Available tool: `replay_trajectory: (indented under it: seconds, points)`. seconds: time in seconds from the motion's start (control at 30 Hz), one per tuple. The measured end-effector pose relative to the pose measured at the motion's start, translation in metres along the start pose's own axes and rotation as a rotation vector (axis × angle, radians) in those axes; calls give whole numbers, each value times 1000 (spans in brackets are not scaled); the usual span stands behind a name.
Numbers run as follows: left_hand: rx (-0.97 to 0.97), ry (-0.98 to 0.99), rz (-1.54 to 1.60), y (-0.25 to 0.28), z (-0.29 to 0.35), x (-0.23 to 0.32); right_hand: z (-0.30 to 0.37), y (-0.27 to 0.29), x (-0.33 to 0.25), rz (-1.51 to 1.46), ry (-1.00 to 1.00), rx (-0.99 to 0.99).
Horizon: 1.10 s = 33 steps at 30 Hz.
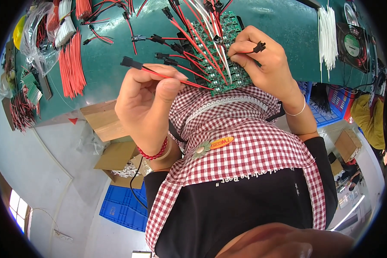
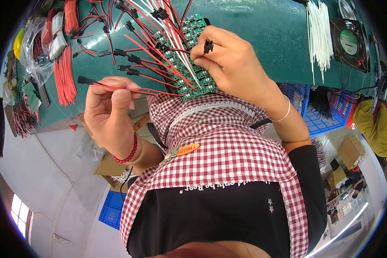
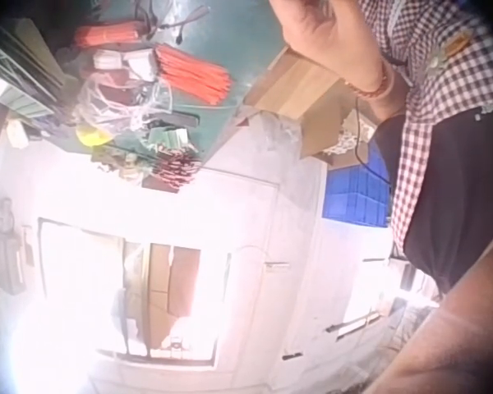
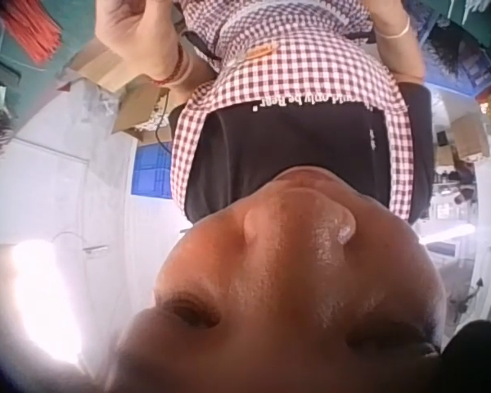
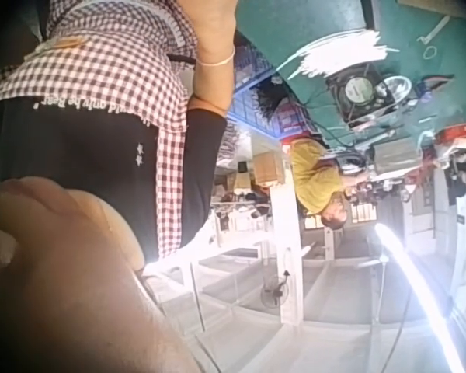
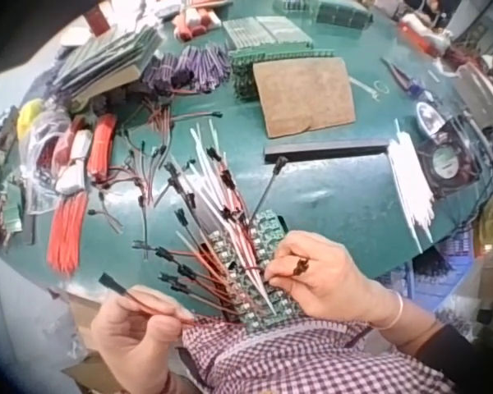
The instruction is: The person inserts red and white wires into circuit boards by hand, then attaches black wire connectors onto the ends of the wires.
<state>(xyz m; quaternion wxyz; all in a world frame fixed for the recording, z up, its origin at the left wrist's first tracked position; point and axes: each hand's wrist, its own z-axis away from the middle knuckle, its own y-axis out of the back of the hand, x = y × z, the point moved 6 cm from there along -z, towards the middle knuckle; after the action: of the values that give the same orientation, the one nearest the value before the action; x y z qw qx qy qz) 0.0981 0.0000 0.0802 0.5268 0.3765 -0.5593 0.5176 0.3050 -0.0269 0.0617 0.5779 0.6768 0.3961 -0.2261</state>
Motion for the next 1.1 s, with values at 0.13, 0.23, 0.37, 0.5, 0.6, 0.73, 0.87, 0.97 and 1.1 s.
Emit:
replay_trajectory:
  seconds: [0.13, 0.23, 0.37, 0.5, 0.6, 0.73, 0.87, 0.97, 1.1]
  points:
    - [24, 11, -96, -3, 1, 1, 2, -2, 2, 11, -27, 9]
    - [-7, 2, -103, -4, 1, 2, 3, -3, 2, 18, -26, 15]
    - [-3, 18, -86, -6, 0, 1, 2, -2, 2, 43, -29, 16]
    - [1, 36, -68, -9, 2, 2, 3, -3, 1, 54, -45, 10]
    - [13, 47, -63, -11, 4, 2, 2, -4, -5, 87, 45, -20]
    - [17, 10, -180, -15, 5, 3, 3, -4, -5, 119, 14, -14]
    - [-18, 11, -213, -21, 4, 3, 7, -2, 0, 113, -162, 33]
    - [19, 11, -195, -20, 8, 2, 9, 13, -18, 53, -255, 116]
    - [-294, -235, -329, -45, 4, 13, 7, 19, -56, -194, -17, -108]
